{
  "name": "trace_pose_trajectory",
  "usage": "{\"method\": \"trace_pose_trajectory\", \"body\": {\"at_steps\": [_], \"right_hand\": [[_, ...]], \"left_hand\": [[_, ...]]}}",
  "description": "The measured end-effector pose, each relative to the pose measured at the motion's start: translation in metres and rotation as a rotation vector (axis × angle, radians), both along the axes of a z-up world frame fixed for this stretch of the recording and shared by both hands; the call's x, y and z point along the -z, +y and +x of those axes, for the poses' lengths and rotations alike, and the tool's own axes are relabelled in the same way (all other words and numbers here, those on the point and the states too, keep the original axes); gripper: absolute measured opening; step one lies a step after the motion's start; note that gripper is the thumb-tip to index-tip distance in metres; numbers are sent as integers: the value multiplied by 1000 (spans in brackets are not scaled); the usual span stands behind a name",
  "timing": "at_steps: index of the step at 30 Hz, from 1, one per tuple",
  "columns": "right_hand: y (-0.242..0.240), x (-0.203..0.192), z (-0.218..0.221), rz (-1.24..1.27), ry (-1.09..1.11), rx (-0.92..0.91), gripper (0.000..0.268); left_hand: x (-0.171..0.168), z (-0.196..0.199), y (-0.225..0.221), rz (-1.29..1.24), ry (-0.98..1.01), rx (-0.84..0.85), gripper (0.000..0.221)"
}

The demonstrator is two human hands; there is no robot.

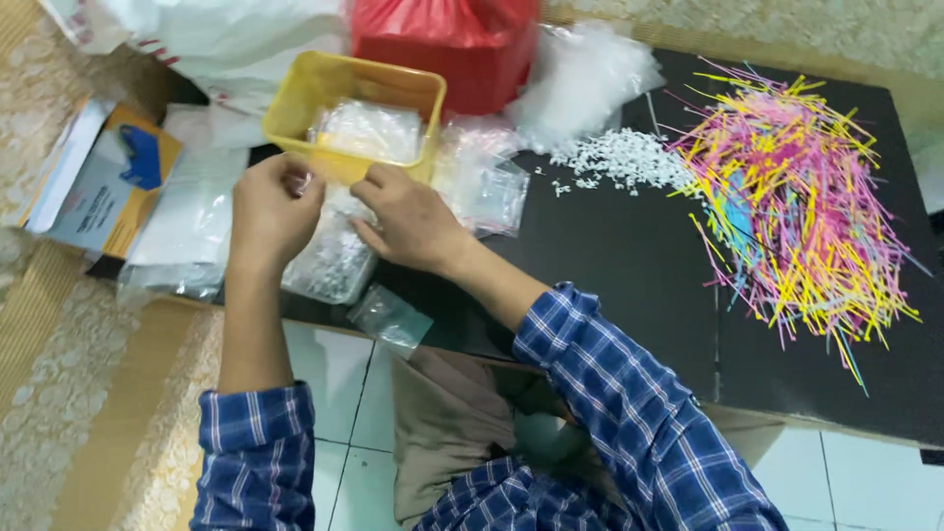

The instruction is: Sorting and bagging small plastic clips and colored plastic ties on a workspace

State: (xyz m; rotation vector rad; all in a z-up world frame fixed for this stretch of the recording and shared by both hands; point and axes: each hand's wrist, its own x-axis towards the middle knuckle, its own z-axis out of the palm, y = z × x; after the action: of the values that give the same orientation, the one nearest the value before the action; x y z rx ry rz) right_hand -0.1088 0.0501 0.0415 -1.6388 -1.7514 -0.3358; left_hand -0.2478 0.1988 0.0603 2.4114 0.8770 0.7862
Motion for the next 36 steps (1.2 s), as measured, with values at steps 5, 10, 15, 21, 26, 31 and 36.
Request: {"method": "trace_pose_trajectory", "body": {"at_steps": [5, 10, 15, 21, 26, 31, 36], "right_hand": [[-54, 5, 40, 12, -55, 83, 29], [-138, 15, 115, -121, -25, 253, 31], [-213, 18, 185, -195, 21, 475, 24], [-255, 29, 221, -300, 128, 586, 25], [-256, 48, 229, -291, 180, 544, 26], [-246, 61, 218, -299, 180, 528, 31], [-244, 52, 202, -260, 359, 387, 29]], "left_hand": [[-14, 17, -43, 322, 2, -105, 47], [26, 102, -108, 295, -75, 111, 48], [58, 200, -177, 159, 133, 488, 33], [83, 256, -185, 426, 224, 398, 20], [96, 255, -186, 623, 341, 253, 13], [84, 241, -220, 786, 416, 231, 10], [115, 244, -225, 507, 271, 547, 49]]}}
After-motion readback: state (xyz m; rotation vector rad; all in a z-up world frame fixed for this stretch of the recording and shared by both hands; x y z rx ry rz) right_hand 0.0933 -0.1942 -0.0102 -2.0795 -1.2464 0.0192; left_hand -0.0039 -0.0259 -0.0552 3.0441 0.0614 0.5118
